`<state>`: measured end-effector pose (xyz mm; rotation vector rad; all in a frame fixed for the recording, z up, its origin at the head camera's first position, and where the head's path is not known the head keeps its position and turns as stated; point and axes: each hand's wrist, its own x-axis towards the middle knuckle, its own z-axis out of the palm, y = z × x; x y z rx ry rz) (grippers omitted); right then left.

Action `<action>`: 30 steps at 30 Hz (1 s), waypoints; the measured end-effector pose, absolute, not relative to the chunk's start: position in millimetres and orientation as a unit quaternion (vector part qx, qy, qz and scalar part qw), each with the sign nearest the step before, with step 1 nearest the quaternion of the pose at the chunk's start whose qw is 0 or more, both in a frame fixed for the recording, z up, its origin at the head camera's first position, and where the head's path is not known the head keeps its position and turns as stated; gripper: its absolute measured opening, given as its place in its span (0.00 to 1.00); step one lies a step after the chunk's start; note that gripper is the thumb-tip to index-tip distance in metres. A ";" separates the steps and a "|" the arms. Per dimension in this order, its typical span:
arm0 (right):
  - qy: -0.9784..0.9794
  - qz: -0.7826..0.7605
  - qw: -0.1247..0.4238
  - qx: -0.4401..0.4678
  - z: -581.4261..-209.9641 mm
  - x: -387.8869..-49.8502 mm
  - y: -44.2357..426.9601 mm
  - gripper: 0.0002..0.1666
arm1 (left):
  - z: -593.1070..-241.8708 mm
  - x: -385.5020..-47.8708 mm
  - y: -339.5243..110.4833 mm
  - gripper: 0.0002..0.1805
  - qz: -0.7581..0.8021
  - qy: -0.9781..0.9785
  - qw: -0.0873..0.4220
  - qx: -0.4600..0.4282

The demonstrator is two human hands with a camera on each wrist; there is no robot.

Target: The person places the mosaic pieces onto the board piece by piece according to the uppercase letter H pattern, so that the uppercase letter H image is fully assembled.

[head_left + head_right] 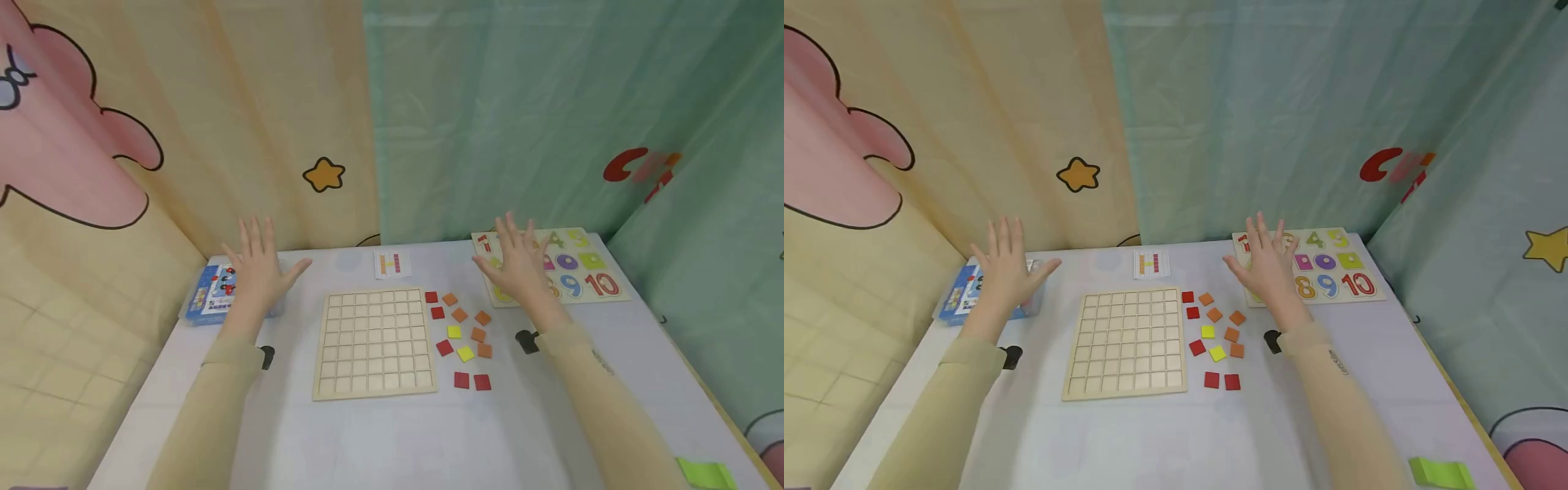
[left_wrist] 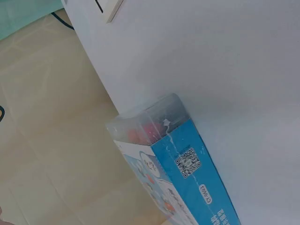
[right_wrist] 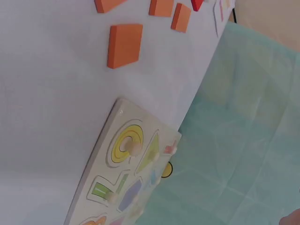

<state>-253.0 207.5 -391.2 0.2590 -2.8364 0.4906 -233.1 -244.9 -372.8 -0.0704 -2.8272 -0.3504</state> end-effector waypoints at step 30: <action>-0.953 0.276 -0.007 0.128 -466.8 -142.1 205.4 0.29 | -459.0 -143.9 -237.3 0.41 -0.185 -0.975 0.013 -0.123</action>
